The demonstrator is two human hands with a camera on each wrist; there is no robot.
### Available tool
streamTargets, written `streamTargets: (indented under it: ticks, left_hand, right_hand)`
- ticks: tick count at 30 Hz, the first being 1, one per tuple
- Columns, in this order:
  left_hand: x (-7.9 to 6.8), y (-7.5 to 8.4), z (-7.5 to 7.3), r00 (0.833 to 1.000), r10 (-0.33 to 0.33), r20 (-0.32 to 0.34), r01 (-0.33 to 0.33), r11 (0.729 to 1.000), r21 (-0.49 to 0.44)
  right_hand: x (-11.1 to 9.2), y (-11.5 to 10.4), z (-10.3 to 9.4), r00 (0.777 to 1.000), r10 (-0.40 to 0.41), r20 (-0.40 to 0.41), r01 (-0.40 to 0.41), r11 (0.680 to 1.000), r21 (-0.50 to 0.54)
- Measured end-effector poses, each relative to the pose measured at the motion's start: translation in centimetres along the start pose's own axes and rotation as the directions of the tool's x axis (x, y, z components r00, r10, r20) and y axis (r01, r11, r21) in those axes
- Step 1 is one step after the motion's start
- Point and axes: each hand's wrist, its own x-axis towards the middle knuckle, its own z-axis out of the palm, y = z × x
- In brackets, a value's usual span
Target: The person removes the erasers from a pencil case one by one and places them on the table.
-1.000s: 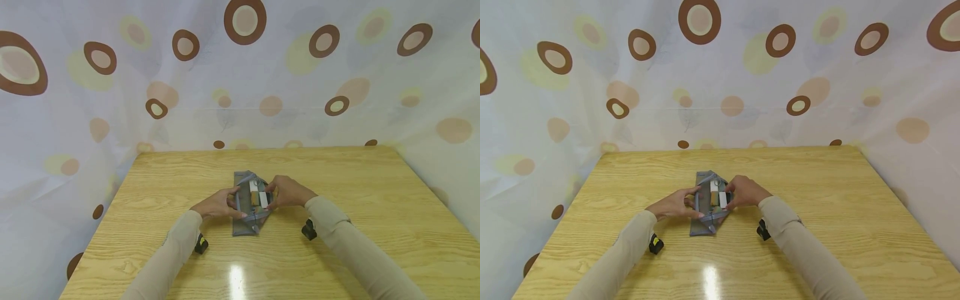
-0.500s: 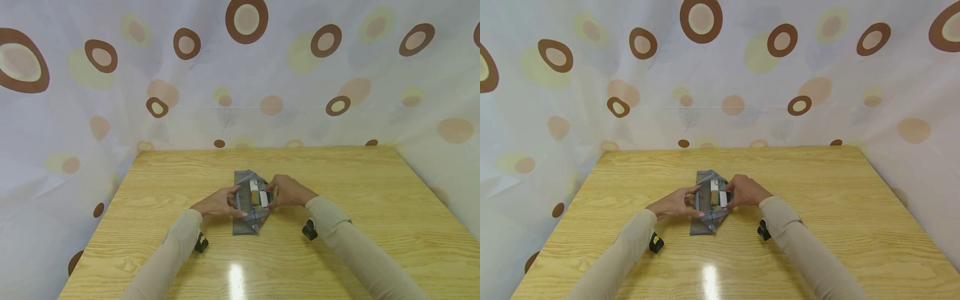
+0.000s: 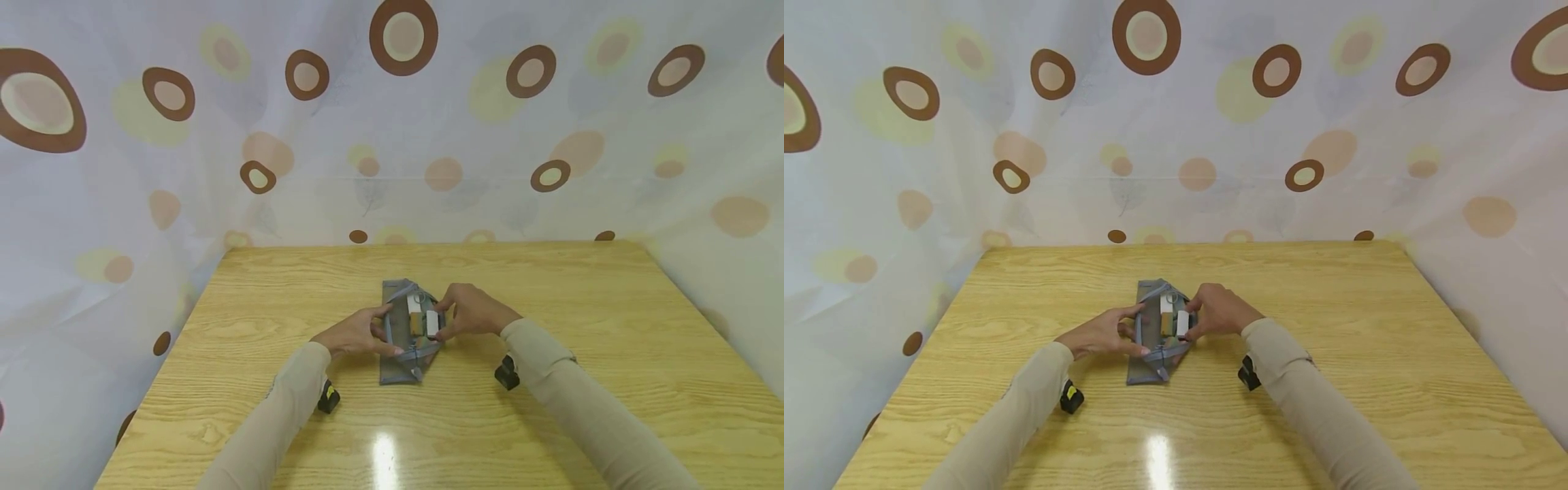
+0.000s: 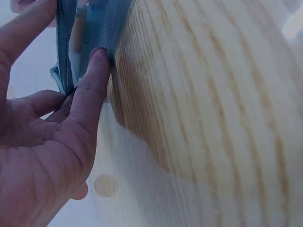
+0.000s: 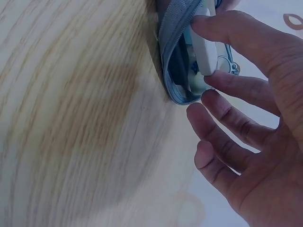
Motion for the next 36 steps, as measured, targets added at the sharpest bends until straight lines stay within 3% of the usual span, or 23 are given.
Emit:
streamTargets:
  ticks: [11,21,36]
  left_hand:
    - [0.1,-0.3,0.1,1.0,-0.016,-0.004,0.016,1.0,-0.012]
    - [0.2,-0.3,0.1,1.0,-0.012,0.007,0.013,1.0,-0.015]
    - [0.1,-0.1,0.0,1.0,-0.017,0.003,0.017,1.0,0.02]
  right_hand:
    - [-1.3,1.1,-1.6,0.999,0.009,-0.049,-0.009,1.0,0.01]
    - [-3.0,3.3,-3.4,0.991,0.082,-0.104,-0.078,0.996,0.038]
    - [-5.7,6.6,-4.6,0.972,0.208,-0.111,-0.212,0.977,-0.021]
